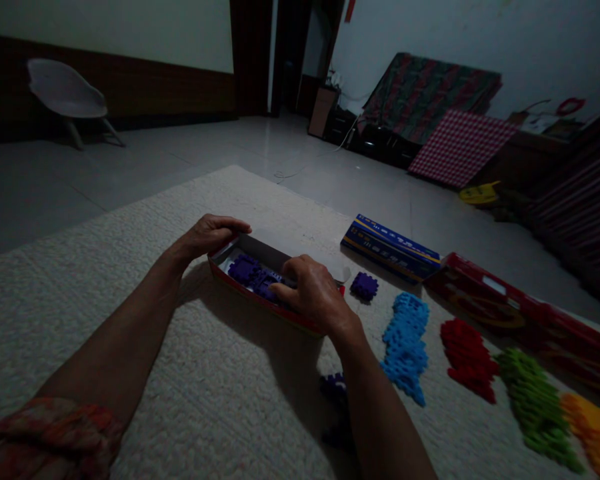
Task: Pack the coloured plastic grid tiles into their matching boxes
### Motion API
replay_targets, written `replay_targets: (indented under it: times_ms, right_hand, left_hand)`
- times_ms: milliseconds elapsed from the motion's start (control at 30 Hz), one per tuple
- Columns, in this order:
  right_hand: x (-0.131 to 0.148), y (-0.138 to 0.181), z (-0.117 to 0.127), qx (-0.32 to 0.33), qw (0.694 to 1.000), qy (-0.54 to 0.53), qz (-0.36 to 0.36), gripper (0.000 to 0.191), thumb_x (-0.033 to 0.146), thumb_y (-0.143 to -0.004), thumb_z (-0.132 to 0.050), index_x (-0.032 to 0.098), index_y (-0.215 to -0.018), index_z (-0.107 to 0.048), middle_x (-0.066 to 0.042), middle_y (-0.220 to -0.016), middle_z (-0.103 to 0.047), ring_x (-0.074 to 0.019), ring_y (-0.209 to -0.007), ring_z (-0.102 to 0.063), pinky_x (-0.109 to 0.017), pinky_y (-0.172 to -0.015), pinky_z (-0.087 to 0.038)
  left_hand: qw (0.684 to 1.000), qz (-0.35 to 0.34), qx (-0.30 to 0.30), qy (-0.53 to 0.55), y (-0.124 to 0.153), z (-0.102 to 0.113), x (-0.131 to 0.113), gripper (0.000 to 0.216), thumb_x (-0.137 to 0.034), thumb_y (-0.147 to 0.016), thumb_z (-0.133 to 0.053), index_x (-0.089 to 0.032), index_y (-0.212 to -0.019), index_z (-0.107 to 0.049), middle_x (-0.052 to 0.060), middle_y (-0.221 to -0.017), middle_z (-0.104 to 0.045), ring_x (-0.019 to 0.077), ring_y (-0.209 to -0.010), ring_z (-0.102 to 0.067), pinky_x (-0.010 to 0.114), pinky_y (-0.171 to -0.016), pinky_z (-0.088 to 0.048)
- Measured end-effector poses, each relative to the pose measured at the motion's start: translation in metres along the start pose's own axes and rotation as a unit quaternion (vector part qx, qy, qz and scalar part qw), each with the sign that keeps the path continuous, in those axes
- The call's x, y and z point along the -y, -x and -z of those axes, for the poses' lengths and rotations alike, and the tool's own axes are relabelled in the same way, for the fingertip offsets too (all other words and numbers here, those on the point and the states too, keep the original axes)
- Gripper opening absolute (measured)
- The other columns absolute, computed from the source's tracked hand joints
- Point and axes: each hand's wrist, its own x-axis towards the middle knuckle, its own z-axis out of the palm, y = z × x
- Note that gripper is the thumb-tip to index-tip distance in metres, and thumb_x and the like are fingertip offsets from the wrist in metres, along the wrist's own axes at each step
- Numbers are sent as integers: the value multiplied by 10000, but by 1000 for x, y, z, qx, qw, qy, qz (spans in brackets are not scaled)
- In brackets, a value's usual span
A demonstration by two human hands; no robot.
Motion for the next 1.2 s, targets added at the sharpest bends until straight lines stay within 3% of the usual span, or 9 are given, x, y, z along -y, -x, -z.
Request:
replay_targets:
  times_ms: [167,300,400,467,667,1000,1200]
  right_hand:
    - [-39,19,35,-89,995,1,-37,162,342,-861,-664,211,-939,-718,-65,-935,-752,-213,-850,-697,-331,-772,-527]
    - [-92,36,55,-148,973,69,-166,187,320,-863,-603,204,-922,-737,-67,-934,-772,-226,-864,-715,-339,-821,-532]
    - [-126,45,55,-128,951,120,-256,211,275,-856,-597,201,-983,-747,-80,-1031,-777,-246,-964,-718,-353,-903,-522]
    - [-139,47,50,-85,949,130,-275,279,250,-830,-636,188,-1082,-737,-99,-1137,-758,-255,-1053,-702,-346,-950,-508]
    - [-145,44,37,13,956,125,-264,477,162,-756,-676,187,-1233,-682,-112,-1293,-695,-264,-1172,-651,-339,-978,-494]
    - [-145,46,34,7,956,137,-260,434,115,-774,-605,188,-1188,-714,-107,-1225,-726,-256,-1119,-667,-338,-955,-490]
    - [-137,44,44,11,950,165,-264,401,184,-811,-608,148,-1195,-717,-155,-1216,-727,-320,-1137,-666,-403,-970,-492]
  left_hand:
    - [1000,11,-12,-7,2,-2,-4,379,-200,-660,-534,-182,-911,-818,83,-960,-807,197,-842,-724,329,-799,-575]
    - [999,34,-19,-1,5,-4,-14,348,-206,-670,-551,-185,-895,-815,85,-977,-805,199,-820,-725,328,-769,-589]
    - [998,50,-25,4,6,-4,-18,309,-213,-654,-574,-203,-847,-816,75,-945,-807,197,-791,-720,304,-720,-590]
    - [998,55,-28,3,6,-4,-19,295,-231,-640,-599,-208,-839,-815,73,-923,-807,195,-749,-710,289,-673,-582]
    - [998,52,-30,-21,9,-3,-20,291,-304,-636,-635,-222,-854,-809,67,-900,-801,205,-730,-689,283,-622,-558]
    - [996,76,-36,-3,13,-6,-30,243,-224,-663,-621,-211,-830,-797,-3,-735,-771,130,-593,-591,219,-536,-458]
    - [995,93,-30,0,10,-6,-26,350,-177,-677,-570,-152,-940,-800,30,-835,-789,139,-617,-604,254,-584,-478]
